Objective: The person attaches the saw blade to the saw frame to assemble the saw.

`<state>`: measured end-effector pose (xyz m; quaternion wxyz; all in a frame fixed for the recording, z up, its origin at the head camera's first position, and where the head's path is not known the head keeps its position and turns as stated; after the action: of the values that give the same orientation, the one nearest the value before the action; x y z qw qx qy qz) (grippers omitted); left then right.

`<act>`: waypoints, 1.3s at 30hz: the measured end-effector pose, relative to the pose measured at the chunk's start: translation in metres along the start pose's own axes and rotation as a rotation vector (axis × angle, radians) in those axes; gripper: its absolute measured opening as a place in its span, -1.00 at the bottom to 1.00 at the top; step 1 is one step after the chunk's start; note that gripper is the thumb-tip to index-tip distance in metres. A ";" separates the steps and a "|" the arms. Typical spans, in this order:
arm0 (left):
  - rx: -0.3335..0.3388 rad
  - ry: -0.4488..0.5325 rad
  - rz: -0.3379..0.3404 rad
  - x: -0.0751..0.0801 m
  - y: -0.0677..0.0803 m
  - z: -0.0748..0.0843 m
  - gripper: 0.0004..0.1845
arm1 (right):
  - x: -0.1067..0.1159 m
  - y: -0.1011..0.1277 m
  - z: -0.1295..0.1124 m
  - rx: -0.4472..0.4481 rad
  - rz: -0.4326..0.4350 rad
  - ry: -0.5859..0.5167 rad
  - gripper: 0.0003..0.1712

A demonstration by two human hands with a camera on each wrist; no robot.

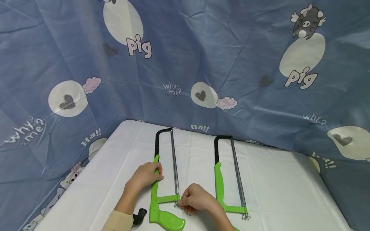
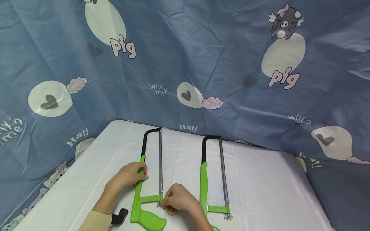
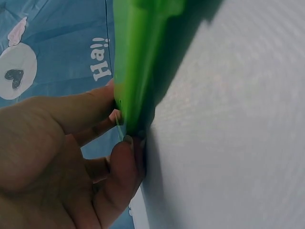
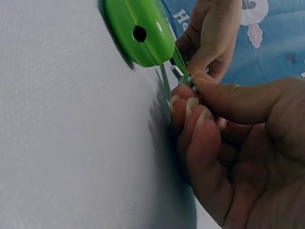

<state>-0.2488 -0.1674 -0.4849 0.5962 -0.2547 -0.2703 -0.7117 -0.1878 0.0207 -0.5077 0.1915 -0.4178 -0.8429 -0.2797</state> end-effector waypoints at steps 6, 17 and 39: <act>0.006 0.007 -0.003 -0.001 -0.001 -0.001 -0.80 | -0.001 0.000 -0.002 0.003 -0.005 -0.015 -0.73; 0.013 0.020 0.004 0.000 0.000 0.000 -0.82 | -0.003 -0.002 -0.003 0.011 0.003 -0.008 -0.75; 0.044 0.006 0.013 -0.002 -0.001 0.002 -0.82 | 0.000 -0.001 -0.007 -0.002 0.049 0.051 -0.78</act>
<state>-0.2498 -0.1644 -0.4855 0.6072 -0.2411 -0.2822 -0.7025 -0.1886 0.0156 -0.5023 0.2191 -0.4312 -0.8271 -0.2863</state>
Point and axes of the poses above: each hand's wrist, its own y-axis away from the middle knuckle, its own x-axis out of the back of the hand, z = x × y, the point moved 7 cm from there along -y, towards the middle knuckle, and after that the axes turned 13 degrees about y, right-handed, at the moved point
